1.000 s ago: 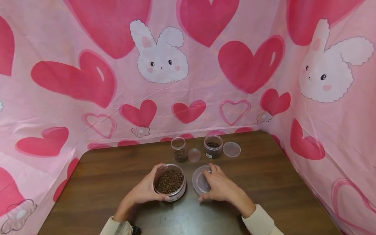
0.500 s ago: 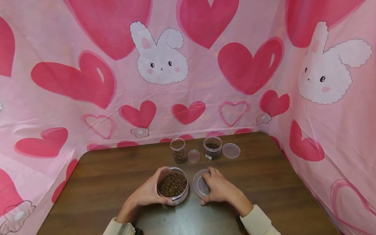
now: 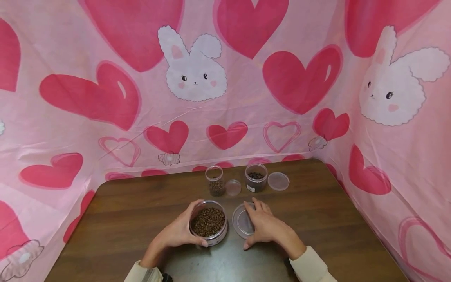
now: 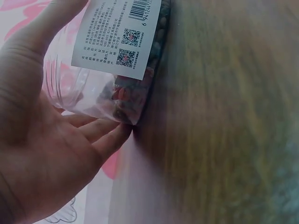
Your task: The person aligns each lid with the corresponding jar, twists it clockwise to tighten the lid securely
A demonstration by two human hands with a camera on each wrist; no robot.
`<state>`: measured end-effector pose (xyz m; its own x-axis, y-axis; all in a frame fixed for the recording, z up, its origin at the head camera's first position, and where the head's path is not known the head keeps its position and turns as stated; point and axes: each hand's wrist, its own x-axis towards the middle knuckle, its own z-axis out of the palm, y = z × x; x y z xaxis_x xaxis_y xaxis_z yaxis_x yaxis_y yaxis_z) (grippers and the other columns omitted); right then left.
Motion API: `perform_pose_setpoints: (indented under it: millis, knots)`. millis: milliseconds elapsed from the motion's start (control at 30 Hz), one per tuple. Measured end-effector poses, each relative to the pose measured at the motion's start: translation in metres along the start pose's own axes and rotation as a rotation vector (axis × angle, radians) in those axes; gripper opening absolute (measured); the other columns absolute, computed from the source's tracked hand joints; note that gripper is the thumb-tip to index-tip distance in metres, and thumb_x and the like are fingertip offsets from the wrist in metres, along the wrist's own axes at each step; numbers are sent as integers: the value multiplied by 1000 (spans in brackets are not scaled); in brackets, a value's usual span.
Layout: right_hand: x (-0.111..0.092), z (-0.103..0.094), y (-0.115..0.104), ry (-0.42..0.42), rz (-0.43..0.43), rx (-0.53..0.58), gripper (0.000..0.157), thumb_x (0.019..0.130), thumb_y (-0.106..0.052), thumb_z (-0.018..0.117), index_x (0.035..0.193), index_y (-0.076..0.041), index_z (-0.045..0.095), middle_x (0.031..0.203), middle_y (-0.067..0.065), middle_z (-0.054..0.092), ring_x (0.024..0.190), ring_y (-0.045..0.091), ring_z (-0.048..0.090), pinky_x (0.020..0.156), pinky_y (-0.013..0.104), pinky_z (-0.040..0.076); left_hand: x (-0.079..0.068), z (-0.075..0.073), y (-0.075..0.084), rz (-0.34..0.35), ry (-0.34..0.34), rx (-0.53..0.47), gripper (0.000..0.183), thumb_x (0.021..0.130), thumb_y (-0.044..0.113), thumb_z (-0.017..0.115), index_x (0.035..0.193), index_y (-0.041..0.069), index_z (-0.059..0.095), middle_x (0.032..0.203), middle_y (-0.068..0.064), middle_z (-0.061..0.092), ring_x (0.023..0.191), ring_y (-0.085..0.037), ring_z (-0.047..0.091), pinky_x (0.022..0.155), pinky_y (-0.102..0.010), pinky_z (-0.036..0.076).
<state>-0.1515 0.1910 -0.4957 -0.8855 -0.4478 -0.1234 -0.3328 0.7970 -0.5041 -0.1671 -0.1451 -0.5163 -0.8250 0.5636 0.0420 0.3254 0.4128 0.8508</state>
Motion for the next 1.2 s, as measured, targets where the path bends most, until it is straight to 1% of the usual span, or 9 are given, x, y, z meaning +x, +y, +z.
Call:
perform_pose_setpoints:
  millis: [100, 200, 333, 500, 600, 833, 1033, 1133, 1200]
  knots:
    - [-2, -3, 1, -21, 31, 26, 139, 55, -44, 105, 162, 1, 29, 166, 41, 20, 151, 64, 23, 117, 77, 28, 0, -1, -1, -3, -6, 1, 132, 65, 37, 103, 163, 4, 20, 160, -16, 48, 149, -30, 47, 126, -51, 34]
    - [-3, -5, 2, -32, 36, 22, 140, 54, -39, 106, 163, 1, 27, 165, 41, 22, 151, 63, 24, 118, 76, 29, -1, -3, -1, -14, -8, 1, 135, 64, 37, 103, 164, 4, 18, 160, -17, 49, 149, -30, 48, 125, -50, 35]
    - [-4, -6, 3, -34, 19, 8, 138, 56, -35, 106, 162, 2, 27, 161, 40, 31, 149, 61, 30, 118, 73, 32, -3, -4, -1, -25, -12, 15, 136, 64, 39, 103, 164, 4, 17, 160, -17, 50, 148, -28, 49, 124, -51, 36]
    - [-3, -7, 3, -4, -6, -12, 133, 58, -31, 105, 161, 4, 29, 152, 35, 41, 141, 54, 43, 113, 67, 42, -4, -5, 0, -17, -16, 19, 135, 66, 39, 102, 164, 4, 17, 159, -16, 51, 146, -28, 51, 123, -53, 37]
    - [-2, -9, 3, 18, -27, -23, 131, 60, -32, 104, 161, 4, 30, 148, 33, 43, 137, 50, 47, 108, 63, 47, -5, -6, 0, -19, -15, 15, 133, 67, 39, 101, 164, 4, 17, 158, -16, 52, 146, -28, 52, 122, -53, 38]
    - [-6, -21, 0, 40, -8, -19, 131, 62, -42, 101, 163, 0, 28, 147, 32, 44, 133, 46, 42, 103, 62, 50, -7, -6, 0, -41, -21, 8, 129, 71, 41, 99, 165, 6, 19, 157, -16, 52, 147, -29, 51, 122, -52, 39]
    - [-7, -21, 2, 133, -82, -26, 133, 62, -48, 101, 163, -2, 29, 145, 27, 48, 130, 39, 44, 102, 56, 52, -8, -7, 0, -38, -23, 18, 127, 72, 41, 98, 165, 5, 19, 157, -15, 52, 147, -28, 51, 123, -50, 39]
    - [-5, -18, 2, 198, -92, 16, 138, 58, -56, 101, 163, -3, 28, 144, 22, 53, 128, 33, 47, 102, 54, 54, -9, -7, 0, -39, -20, 28, 128, 71, 42, 98, 165, 5, 19, 158, -13, 52, 146, -27, 52, 123, -45, 39]
    - [-4, -17, 2, 238, -89, 67, 141, 56, -59, 100, 162, -1, 28, 145, 20, 55, 129, 31, 51, 103, 53, 54, -9, -7, 0, -37, -19, 27, 127, 71, 41, 98, 165, 4, 20, 158, -13, 52, 146, -27, 51, 123, -46, 38]
